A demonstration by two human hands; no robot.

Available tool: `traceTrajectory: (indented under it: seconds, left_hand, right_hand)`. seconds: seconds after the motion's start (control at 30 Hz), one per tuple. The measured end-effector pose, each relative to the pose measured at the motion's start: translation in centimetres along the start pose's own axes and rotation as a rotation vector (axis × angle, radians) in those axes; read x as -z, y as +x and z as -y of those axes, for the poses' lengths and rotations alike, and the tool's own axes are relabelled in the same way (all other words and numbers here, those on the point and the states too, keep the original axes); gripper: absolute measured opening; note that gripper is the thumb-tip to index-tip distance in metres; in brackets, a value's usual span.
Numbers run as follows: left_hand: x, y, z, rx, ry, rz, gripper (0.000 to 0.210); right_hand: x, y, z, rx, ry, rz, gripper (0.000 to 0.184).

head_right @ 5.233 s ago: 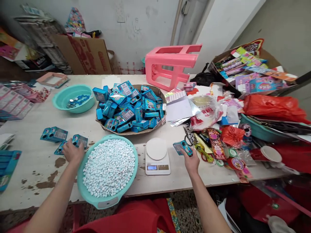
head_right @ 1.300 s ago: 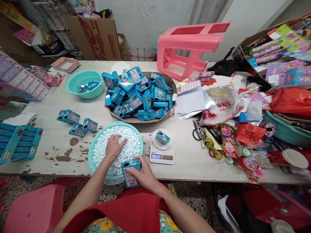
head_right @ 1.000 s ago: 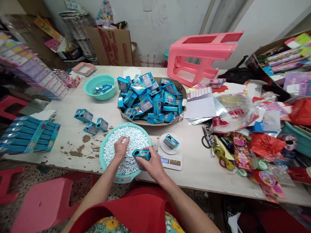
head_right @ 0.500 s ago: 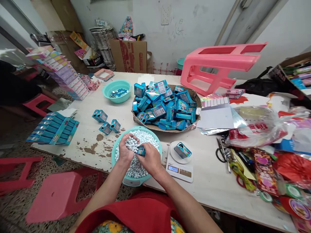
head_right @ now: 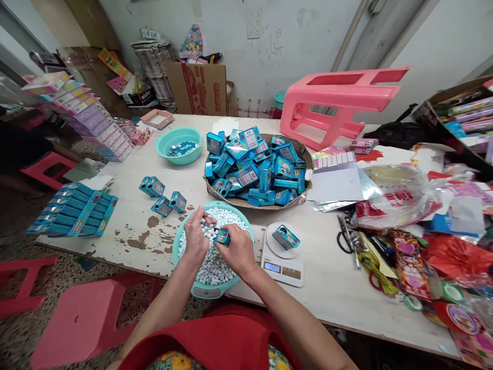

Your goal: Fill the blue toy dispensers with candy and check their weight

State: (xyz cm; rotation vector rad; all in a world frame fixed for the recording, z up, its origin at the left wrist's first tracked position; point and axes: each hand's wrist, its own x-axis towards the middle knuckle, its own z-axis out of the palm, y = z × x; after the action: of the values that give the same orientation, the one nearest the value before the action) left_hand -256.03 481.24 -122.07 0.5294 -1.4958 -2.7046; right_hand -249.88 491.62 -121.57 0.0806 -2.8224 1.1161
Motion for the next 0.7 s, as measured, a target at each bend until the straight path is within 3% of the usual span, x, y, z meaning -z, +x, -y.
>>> traceTrajectory:
  seconds: [0.37,0.7]
  left_hand:
    - [-0.6,0.2,0.1,-0.086,0.067,0.037,0.022]
    - [-0.8,0.2,-0.8,-0.063,0.061,0.038,0.023]
  right_hand:
    - [0.3,0.7,0.0,-0.028,0.05,-0.001,0.032]
    - [-0.2,0.9,0.0,-0.071,0.143,-0.061,0.033]
